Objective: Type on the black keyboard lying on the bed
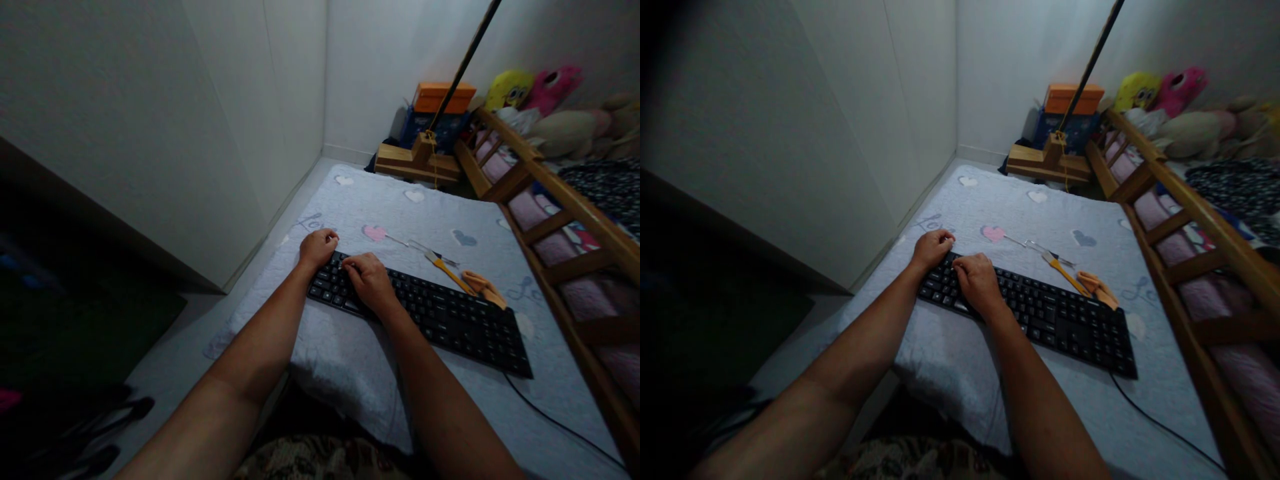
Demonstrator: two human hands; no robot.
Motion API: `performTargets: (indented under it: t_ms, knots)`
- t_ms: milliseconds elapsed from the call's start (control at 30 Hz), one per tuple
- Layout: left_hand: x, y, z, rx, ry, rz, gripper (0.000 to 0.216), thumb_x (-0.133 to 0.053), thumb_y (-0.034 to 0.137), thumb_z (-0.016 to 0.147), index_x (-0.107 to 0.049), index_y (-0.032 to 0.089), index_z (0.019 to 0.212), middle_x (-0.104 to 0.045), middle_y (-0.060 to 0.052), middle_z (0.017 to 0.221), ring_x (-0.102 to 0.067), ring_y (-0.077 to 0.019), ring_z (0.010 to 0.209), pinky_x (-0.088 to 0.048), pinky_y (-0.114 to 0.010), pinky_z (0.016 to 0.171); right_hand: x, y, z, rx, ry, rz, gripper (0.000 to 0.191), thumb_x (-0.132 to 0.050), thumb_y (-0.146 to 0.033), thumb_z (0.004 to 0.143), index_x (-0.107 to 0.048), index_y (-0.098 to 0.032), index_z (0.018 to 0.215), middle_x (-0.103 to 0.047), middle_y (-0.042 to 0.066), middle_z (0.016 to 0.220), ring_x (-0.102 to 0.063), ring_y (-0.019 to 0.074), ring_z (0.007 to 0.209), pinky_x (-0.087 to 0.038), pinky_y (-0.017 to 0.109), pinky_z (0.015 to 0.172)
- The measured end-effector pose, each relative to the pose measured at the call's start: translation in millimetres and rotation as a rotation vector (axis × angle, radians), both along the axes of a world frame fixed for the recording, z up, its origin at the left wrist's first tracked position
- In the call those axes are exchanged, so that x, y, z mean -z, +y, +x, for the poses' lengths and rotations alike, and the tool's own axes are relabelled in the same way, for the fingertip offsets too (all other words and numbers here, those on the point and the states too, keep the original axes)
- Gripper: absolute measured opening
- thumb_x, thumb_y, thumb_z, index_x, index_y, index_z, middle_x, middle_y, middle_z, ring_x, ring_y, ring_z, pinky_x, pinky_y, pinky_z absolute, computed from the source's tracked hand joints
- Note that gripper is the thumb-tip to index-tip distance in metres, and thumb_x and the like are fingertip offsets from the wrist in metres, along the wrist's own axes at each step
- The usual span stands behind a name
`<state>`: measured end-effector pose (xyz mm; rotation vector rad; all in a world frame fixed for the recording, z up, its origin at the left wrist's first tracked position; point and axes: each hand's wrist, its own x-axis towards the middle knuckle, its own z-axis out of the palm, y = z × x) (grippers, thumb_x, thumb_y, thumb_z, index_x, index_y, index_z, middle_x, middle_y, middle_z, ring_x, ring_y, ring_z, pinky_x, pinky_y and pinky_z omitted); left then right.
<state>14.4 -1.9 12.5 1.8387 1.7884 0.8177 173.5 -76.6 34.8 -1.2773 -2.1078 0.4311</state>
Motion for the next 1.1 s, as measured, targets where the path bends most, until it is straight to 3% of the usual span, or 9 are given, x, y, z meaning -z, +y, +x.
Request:
performTargets:
  t_ms: [433,767,1100]
  knots:
    - [-4.4,-2,-2,0.003,-0.041,-0.021,0.026,-0.051,0.029,0.081,-0.073,0.02,0.092,-0.071,-0.002,0.082,-0.06,-0.015,0.075,-0.043,-0.024,0.067,-0.4,1,-5,-0.005,-0.017,-0.018,0.018,-0.054,-0.017,0.09,-0.071,-0.022,0.093,-0.073,0.005,0.091,-0.058,0.022,0.089,-0.045,0.037,0.086]
    - [1.8,3,-6,0.023,-0.118,0.0,0.028,-0.051,0.031,0.081,-0.073,0.018,0.09,-0.07,-0.003,0.079,-0.059,-0.0144,0.073,-0.043,-0.024,0.067,-3.3,5,-6,-0.026,-0.094,-0.013,0.017,-0.054,-0.017,0.09,-0.071,-0.018,0.094,-0.072,0.008,0.09,-0.058,0.023,0.088,-0.044,0.038,0.086]
    - [2.2,3,-11,-0.055,-0.261,0.044,0.028,-0.046,0.033,0.086,-0.068,0.018,0.095,-0.068,-0.002,0.072,-0.062,-0.0133,0.069,-0.044,-0.024,0.068,-6.1,11,-10,0.021,-0.131,-0.038,0.017,-0.052,-0.018,0.09,-0.069,-0.021,0.09,-0.072,0.006,0.093,-0.057,0.0235,0.09,-0.043,0.037,0.085]
